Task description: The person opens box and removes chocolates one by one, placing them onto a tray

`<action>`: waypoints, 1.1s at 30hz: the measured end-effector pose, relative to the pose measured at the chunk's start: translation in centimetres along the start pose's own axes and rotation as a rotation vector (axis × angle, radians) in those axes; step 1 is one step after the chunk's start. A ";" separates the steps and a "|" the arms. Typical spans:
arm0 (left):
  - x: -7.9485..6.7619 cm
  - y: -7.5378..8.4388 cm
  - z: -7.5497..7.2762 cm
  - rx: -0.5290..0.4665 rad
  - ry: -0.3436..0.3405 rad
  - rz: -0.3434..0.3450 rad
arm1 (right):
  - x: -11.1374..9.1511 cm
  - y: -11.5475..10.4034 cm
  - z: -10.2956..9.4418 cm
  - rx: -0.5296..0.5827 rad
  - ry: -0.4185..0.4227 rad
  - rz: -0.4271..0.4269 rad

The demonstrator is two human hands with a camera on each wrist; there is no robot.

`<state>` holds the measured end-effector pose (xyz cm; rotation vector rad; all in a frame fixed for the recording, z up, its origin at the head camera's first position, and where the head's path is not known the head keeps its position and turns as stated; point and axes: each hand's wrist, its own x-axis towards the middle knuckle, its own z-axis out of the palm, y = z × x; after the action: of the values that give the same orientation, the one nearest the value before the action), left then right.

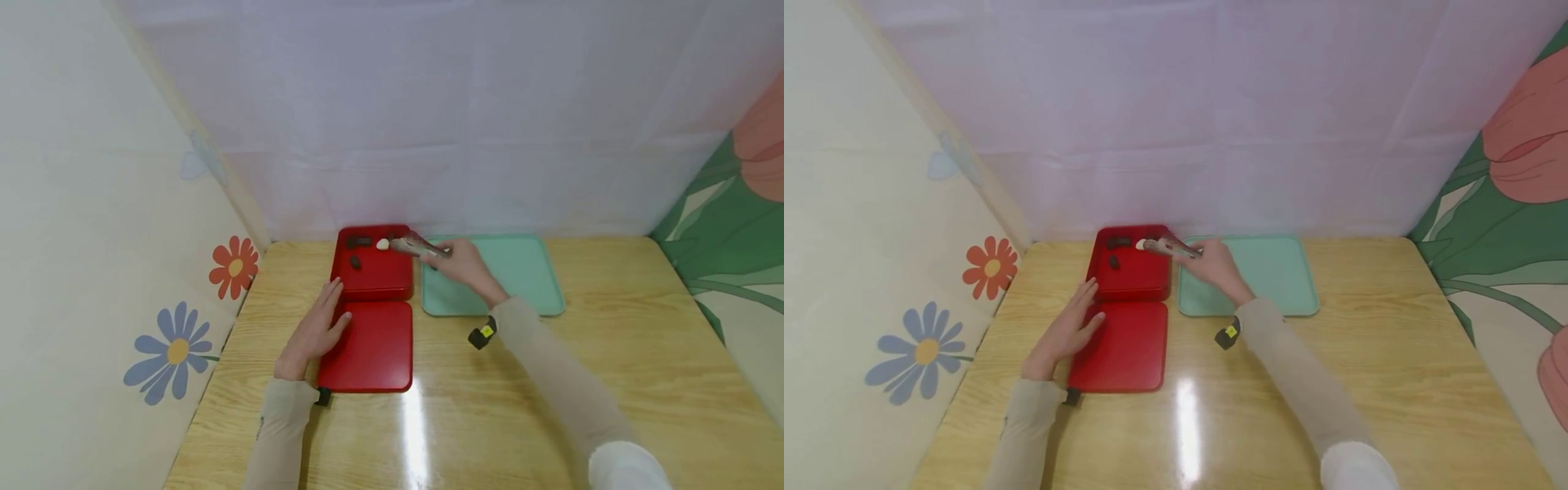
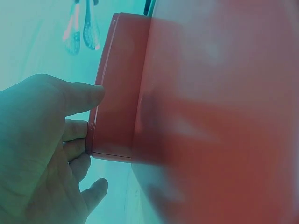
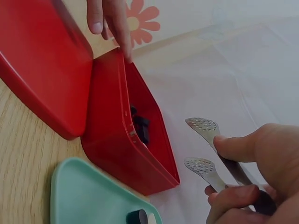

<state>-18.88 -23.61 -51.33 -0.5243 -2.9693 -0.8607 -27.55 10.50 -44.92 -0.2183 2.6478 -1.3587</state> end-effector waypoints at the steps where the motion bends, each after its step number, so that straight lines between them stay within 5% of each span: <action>1: 0.0 0.0 0.0 0.002 -0.001 0.000 | 0.1 -0.1 0.3 -0.006 -0.003 -0.003; 33: 0.0 0.2 -0.1 -0.007 -0.011 -0.021 | 2.7 -1.9 6.1 -0.058 -0.035 -0.053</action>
<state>-18.88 -23.52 -51.18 -0.4999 -2.9879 -0.8733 -28.87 4.06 -47.05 -0.3189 2.6727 -1.2824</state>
